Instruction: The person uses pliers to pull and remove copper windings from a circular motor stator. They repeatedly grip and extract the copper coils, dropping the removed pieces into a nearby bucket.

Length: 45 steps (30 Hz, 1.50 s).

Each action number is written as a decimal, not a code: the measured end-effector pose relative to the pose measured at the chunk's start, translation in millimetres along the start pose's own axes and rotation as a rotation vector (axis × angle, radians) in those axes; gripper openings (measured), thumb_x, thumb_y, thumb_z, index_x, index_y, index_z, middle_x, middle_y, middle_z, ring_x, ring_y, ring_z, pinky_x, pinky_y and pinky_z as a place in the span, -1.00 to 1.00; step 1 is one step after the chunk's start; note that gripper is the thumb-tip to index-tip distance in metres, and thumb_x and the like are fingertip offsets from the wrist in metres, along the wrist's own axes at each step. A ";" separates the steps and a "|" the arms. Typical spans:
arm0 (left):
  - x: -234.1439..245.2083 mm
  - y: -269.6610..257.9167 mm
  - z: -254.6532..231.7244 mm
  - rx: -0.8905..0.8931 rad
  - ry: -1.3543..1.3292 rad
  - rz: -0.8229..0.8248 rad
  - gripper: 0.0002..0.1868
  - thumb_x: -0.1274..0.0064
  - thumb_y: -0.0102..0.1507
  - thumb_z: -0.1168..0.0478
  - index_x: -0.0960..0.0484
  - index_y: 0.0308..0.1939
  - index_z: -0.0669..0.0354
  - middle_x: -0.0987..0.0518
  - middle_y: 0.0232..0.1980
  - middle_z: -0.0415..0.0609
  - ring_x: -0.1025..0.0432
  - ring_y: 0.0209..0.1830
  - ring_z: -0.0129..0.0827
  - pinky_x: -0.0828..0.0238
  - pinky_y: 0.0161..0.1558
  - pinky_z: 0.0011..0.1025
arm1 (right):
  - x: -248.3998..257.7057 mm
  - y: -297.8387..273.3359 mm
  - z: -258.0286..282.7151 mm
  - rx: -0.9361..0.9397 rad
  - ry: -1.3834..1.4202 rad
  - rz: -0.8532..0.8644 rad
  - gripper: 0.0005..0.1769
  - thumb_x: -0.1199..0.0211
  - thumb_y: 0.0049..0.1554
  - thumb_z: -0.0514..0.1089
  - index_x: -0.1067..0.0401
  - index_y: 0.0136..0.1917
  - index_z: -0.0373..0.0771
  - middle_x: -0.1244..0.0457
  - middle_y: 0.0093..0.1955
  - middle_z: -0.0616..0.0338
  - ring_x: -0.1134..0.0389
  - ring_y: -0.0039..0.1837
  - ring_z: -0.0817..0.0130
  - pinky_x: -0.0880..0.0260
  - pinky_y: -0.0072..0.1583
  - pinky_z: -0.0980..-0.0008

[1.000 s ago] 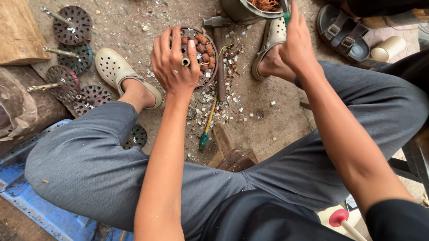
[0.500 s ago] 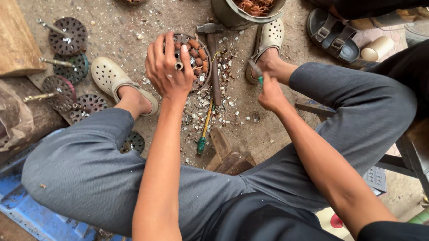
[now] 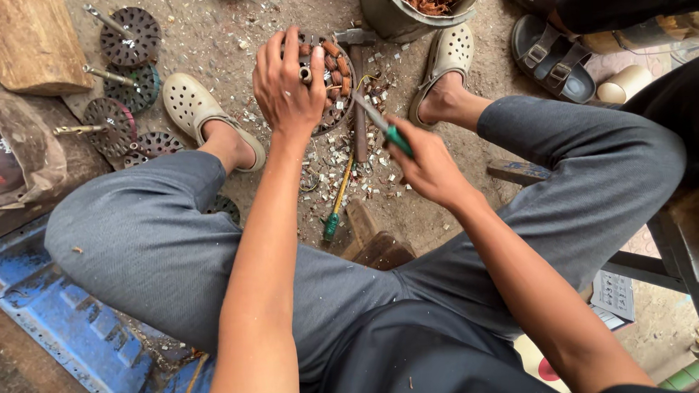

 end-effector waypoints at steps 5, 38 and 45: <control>0.9 -1.0 2.3 0.006 -0.067 0.082 -0.33 0.07 0.37 -0.24 -0.53 0.28 0.26 -0.51 0.24 0.13 -0.39 0.26 -0.03 -0.30 0.22 -0.06 | -20.5 5.4 11.2 -0.004 -0.114 -0.032 -0.57 -0.16 0.16 -0.26 -0.28 0.30 -0.30 -0.34 -0.20 -0.18 -0.39 -0.13 -0.16 -0.37 -0.06 -0.04; -15.1 9.3 19.8 0.003 -0.210 0.330 -0.05 -0.10 0.27 -0.38 -0.34 0.45 0.30 -0.34 0.43 0.29 -0.20 0.46 0.13 -0.12 0.42 -0.03 | -74.5 -26.6 4.5 -0.264 0.130 0.385 -0.81 -0.14 0.26 -0.16 -0.41 0.10 -0.29 -0.39 -0.29 0.06 -0.48 -0.27 0.23 -0.45 -0.22 0.22; -19.4 4.2 23.7 0.024 -0.201 0.341 -0.02 -0.03 0.28 -0.43 -0.33 0.47 0.29 -0.34 0.44 0.28 -0.21 0.47 0.12 -0.13 0.42 0.00 | -45.1 -38.3 12.9 -0.377 0.565 0.323 -0.70 -0.07 0.31 -0.10 -0.26 0.17 -0.39 -0.36 -0.08 0.07 -0.51 -0.07 0.33 -0.59 -0.15 0.22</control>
Point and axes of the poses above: each hand's wrist, its own y-axis towards the middle knuckle, its own x-axis out of the back of the hand, z = x × y, the point moved 8 cm from there along y, towards the middle knuckle
